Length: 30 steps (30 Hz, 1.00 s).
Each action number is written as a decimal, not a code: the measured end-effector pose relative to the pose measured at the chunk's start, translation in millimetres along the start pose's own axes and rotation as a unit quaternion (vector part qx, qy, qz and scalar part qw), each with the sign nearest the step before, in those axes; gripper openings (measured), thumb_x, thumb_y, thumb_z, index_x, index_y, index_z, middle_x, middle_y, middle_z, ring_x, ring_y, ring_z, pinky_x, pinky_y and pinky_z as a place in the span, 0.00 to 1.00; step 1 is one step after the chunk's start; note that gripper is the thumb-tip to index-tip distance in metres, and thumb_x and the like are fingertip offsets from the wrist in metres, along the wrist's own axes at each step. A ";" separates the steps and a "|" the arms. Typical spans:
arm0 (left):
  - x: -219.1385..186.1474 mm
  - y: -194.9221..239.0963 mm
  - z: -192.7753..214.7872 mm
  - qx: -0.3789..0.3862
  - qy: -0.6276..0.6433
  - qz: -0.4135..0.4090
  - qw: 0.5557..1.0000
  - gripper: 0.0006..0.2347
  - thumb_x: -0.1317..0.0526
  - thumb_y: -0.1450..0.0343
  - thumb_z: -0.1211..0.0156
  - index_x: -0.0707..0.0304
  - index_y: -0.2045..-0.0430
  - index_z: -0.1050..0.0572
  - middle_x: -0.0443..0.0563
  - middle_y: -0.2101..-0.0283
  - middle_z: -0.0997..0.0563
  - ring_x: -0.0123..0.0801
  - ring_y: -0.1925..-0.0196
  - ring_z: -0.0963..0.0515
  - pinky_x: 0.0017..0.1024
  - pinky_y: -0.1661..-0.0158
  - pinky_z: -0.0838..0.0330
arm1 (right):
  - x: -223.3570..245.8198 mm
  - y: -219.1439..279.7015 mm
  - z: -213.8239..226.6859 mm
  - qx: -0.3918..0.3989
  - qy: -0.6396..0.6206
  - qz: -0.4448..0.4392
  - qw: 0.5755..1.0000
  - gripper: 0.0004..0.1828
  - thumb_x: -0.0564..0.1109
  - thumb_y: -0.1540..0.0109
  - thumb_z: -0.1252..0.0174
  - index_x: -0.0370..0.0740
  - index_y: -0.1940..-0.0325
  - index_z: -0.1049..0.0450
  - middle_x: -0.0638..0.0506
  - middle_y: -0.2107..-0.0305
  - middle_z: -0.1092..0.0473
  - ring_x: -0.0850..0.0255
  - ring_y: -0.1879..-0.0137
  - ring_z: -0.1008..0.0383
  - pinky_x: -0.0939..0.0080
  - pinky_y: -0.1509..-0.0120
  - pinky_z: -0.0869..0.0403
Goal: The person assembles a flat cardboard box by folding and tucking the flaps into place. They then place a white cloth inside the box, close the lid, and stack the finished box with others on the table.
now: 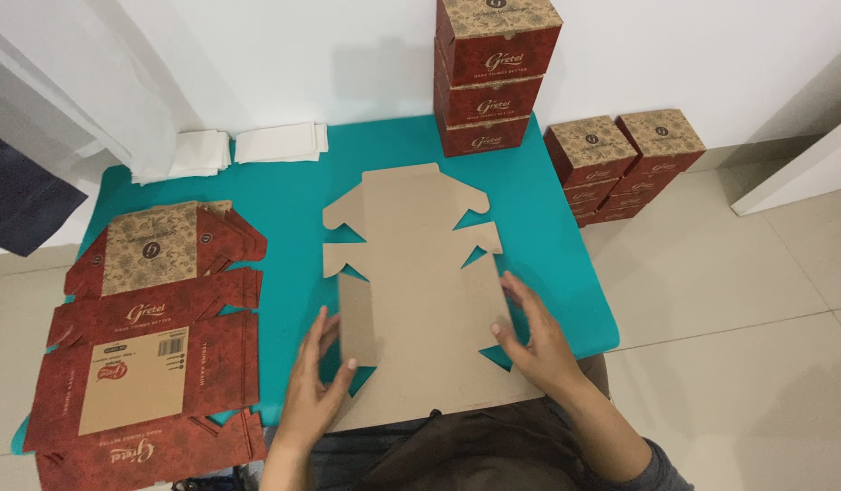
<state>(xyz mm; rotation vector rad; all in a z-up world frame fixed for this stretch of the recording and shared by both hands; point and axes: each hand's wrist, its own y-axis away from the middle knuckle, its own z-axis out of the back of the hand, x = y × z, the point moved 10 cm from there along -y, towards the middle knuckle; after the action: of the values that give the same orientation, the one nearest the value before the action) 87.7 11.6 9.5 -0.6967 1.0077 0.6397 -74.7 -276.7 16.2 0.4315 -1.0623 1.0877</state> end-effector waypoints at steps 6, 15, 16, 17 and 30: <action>-28.9 -17.1 -58.9 0.175 -0.180 -0.115 0.961 0.36 0.53 0.26 0.44 0.66 0.26 0.55 0.63 0.21 0.50 0.47 0.20 0.50 0.46 0.27 0.56 | 36.2 10.0 -65.8 0.142 0.155 0.190 0.959 0.43 0.56 0.30 0.49 0.31 0.20 0.58 0.36 0.23 0.55 0.45 0.18 0.51 0.48 0.19 0.47; -8.0 -3.3 -95.2 0.194 -0.351 -0.178 0.898 0.32 0.44 0.22 0.53 0.61 0.26 0.50 0.54 0.21 0.50 0.43 0.20 0.54 0.49 0.27 0.64 | 8.0 23.8 -106.6 0.217 0.365 0.193 0.885 0.46 0.65 0.30 0.52 0.40 0.18 0.61 0.45 0.21 0.61 0.52 0.16 0.66 0.46 0.18 0.61; -15.5 -2.2 -92.0 0.192 -0.351 -0.177 0.899 0.32 0.44 0.22 0.53 0.61 0.26 0.50 0.54 0.21 0.50 0.43 0.20 0.54 0.49 0.27 0.64 | 12.4 24.5 -104.8 0.218 0.366 0.194 0.884 0.46 0.65 0.30 0.52 0.40 0.18 0.61 0.45 0.21 0.61 0.52 0.16 0.66 0.46 0.18 0.61; -23.3 -4.1 -85.5 0.184 -0.303 -0.162 0.921 0.33 0.47 0.23 0.50 0.61 0.25 0.52 0.56 0.21 0.50 0.42 0.19 0.54 0.48 0.27 0.62 | 21.8 22.3 -97.7 0.192 0.327 0.198 0.904 0.46 0.61 0.32 0.46 0.39 0.19 0.57 0.42 0.22 0.58 0.50 0.17 0.62 0.44 0.19 0.56; 16.1 55.1 -18.1 0.127 -0.304 -0.081 0.941 0.48 0.44 0.40 0.20 0.55 0.27 0.45 0.58 0.23 0.46 0.44 0.21 0.49 0.49 0.27 0.63 | 2.4 62.7 -8.6 0.081 0.202 0.194 0.957 0.47 0.67 0.47 0.25 0.41 0.34 0.34 0.40 0.34 0.37 0.46 0.29 0.35 0.45 0.28 0.33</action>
<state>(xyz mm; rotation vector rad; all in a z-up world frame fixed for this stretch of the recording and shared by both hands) 43.0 34.3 -23.7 -0.3120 0.4381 0.5206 -125.1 -241.1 2.1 0.1160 -0.7081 1.5444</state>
